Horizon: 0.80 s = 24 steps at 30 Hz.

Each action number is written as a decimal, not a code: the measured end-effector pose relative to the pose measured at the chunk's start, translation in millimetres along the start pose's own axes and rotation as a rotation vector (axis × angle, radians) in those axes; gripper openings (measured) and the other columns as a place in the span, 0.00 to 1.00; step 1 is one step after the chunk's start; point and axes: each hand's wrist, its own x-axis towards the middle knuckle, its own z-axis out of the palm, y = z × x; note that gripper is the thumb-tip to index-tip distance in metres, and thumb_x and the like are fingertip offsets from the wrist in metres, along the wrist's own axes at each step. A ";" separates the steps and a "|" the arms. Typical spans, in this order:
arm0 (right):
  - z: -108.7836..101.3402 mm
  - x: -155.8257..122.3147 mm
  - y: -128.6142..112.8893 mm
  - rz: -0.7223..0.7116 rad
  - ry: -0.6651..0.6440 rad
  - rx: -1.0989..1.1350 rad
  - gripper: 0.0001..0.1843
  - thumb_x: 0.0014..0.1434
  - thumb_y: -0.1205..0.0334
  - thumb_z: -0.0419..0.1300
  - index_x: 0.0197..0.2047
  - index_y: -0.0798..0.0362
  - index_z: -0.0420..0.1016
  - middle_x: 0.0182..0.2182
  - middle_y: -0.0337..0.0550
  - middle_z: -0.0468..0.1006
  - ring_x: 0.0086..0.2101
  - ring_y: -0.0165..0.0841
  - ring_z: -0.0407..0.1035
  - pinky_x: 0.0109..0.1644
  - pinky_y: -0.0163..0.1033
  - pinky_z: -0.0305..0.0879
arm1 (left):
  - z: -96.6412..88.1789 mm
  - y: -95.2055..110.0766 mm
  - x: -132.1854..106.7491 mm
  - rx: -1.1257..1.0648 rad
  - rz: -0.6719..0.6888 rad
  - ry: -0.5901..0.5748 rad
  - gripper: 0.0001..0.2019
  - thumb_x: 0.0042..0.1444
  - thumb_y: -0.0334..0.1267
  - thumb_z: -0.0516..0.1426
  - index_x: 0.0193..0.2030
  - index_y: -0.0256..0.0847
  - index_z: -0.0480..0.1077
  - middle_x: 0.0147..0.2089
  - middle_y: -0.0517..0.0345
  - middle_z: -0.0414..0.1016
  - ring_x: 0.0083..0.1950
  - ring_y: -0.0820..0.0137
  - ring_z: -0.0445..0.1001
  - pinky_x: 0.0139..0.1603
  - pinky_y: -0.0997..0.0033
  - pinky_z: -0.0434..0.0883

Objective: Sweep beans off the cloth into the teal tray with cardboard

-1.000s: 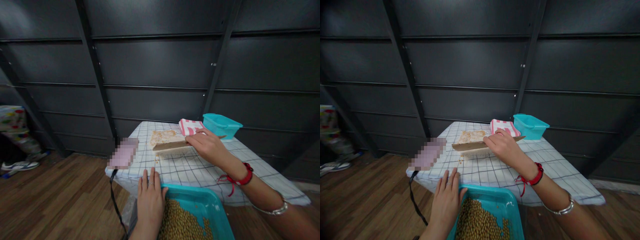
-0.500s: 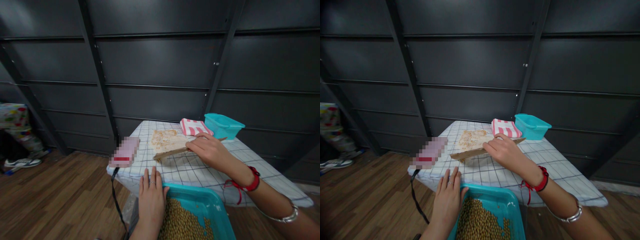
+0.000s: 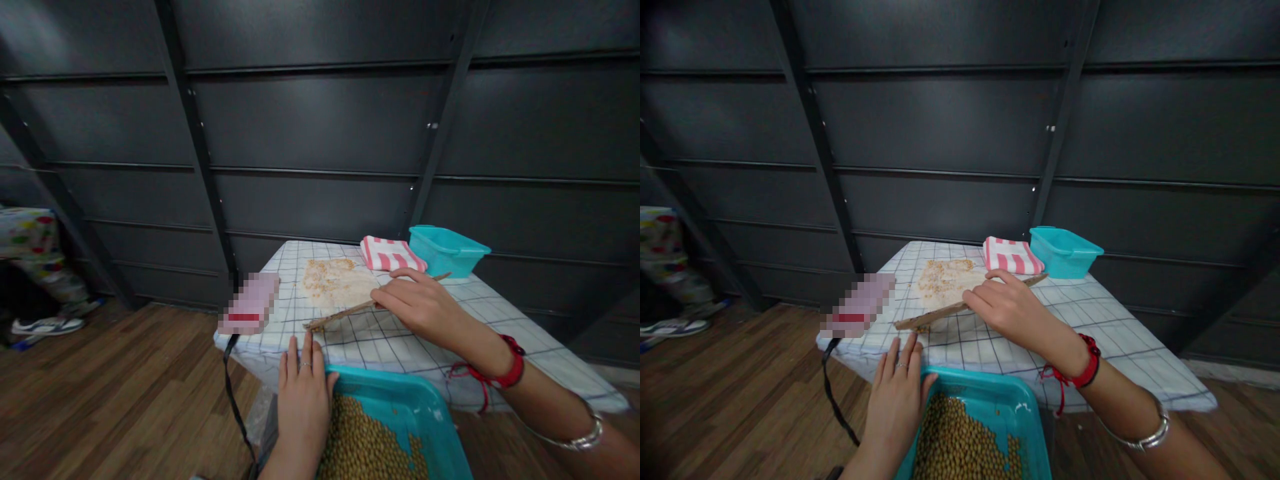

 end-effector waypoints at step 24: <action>-4.9 -9.8 6.8 0.035 -0.003 0.042 0.14 0.60 0.72 0.44 0.32 0.55 0.69 0.25 0.38 0.75 0.27 0.27 0.66 0.41 0.37 0.60 | 4.1 -3.9 -2.5 0.012 0.057 0.055 0.16 0.54 0.37 0.49 0.49 0.40 0.66 0.55 0.51 0.67 0.55 0.51 0.60 0.48 0.50 0.65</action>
